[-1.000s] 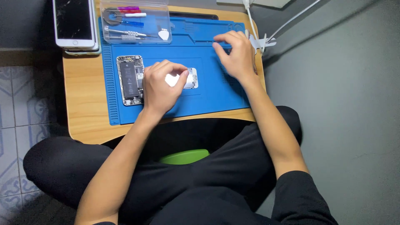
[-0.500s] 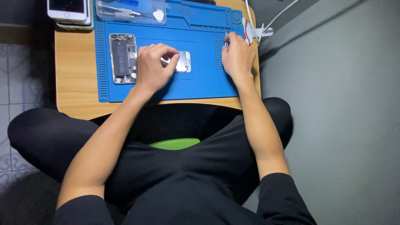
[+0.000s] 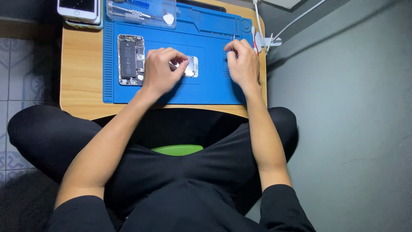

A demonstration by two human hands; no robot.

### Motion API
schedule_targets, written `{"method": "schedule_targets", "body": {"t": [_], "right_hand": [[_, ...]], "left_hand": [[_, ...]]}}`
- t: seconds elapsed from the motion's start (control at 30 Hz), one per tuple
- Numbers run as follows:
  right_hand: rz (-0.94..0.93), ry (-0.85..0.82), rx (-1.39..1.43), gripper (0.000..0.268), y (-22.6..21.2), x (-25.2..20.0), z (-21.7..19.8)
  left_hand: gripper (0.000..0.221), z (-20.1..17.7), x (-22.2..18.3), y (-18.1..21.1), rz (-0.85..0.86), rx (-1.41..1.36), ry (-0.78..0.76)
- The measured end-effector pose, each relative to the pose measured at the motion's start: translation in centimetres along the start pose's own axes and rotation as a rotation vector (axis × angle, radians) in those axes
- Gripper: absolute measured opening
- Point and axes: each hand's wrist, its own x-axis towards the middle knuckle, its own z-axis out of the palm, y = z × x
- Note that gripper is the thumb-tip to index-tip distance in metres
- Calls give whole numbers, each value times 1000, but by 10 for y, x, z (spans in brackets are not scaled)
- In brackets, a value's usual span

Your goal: Using precision tools to manipulate and repair internal components of a mobile phone on a workbench.

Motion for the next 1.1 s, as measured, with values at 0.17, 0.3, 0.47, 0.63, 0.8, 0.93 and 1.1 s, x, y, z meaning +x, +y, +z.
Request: {"method": "schedule_targets", "body": {"t": [0.17, 0.3, 0.47, 0.63, 0.8, 0.93, 1.1], "right_hand": [[-185, 54, 187, 27, -2, 1, -4], [-219, -9, 380, 24, -10, 0, -5], [-120, -39, 422, 24, -13, -2, 2], [-276, 38, 160, 20, -7, -2, 6], [-270, 168, 98, 26, -2, -1, 10], [-151, 67, 287, 23, -11, -3, 8], [22, -101, 520, 12, -22, -5, 13]], "left_hand": [[8, -2, 2, 3, 13, -11, 5], [9, -4, 3, 3, 11, -13, 9], [9, -8, 7, 6, 16, -24, -6], [9, -5, 5, 4, 8, -12, -5], [9, -1, 2, 5, 0, -18, -11], [10, -1, 2, 6, 4, -18, -17], [12, -4, 3, 8, 12, -34, -3]]}}
